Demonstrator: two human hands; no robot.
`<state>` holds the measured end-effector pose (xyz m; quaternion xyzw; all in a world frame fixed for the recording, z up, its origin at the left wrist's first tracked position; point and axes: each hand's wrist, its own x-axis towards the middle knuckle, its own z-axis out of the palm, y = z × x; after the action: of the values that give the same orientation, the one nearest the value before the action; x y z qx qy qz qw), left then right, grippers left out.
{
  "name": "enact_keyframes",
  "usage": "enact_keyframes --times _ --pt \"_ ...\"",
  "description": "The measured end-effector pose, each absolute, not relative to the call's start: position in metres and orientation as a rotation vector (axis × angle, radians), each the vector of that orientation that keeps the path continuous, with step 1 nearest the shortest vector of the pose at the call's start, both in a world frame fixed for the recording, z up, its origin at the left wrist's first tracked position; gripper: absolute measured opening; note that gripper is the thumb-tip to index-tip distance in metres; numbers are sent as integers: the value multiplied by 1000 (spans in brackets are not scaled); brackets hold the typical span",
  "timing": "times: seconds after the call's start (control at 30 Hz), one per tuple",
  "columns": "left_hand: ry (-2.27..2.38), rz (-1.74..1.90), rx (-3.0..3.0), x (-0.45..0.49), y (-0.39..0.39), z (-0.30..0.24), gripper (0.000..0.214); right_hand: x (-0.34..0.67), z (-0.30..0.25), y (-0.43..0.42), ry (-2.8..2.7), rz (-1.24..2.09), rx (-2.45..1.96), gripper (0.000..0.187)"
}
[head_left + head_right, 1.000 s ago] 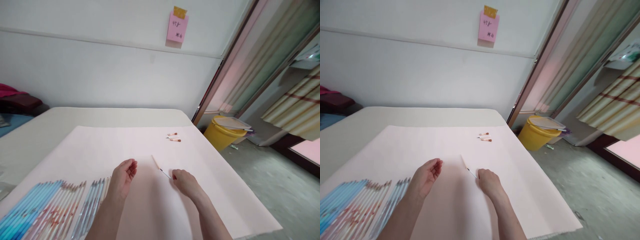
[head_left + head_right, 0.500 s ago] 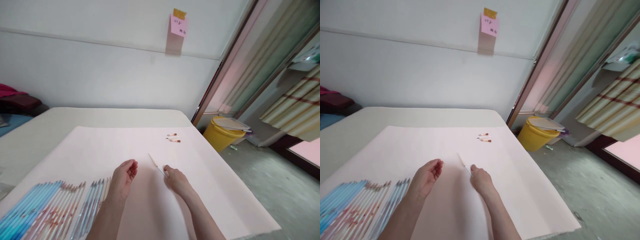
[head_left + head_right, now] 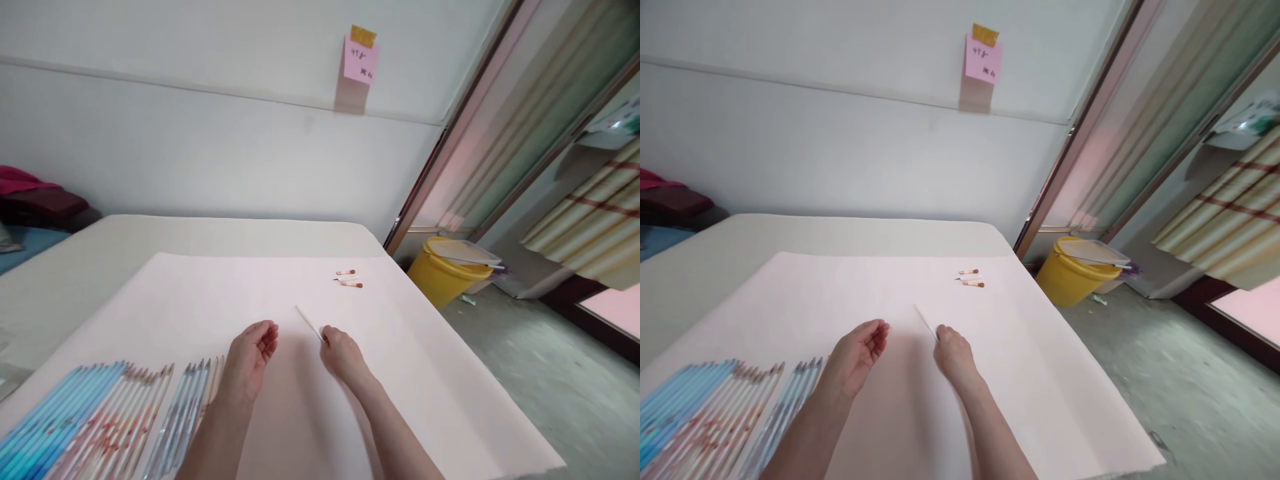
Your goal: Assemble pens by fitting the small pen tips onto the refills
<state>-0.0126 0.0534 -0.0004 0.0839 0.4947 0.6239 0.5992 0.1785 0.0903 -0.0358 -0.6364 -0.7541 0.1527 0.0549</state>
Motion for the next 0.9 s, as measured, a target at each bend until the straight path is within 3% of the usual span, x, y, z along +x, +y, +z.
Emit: enact_keyframes --times 0.47,0.9 --pt "1072 1429 350 -8 55 -3 19 160 5 58 -2087 878 -1439 16" --pt "1050 1456 313 3 54 -8 8 143 -6 52 -1651 1163 -1384 9"
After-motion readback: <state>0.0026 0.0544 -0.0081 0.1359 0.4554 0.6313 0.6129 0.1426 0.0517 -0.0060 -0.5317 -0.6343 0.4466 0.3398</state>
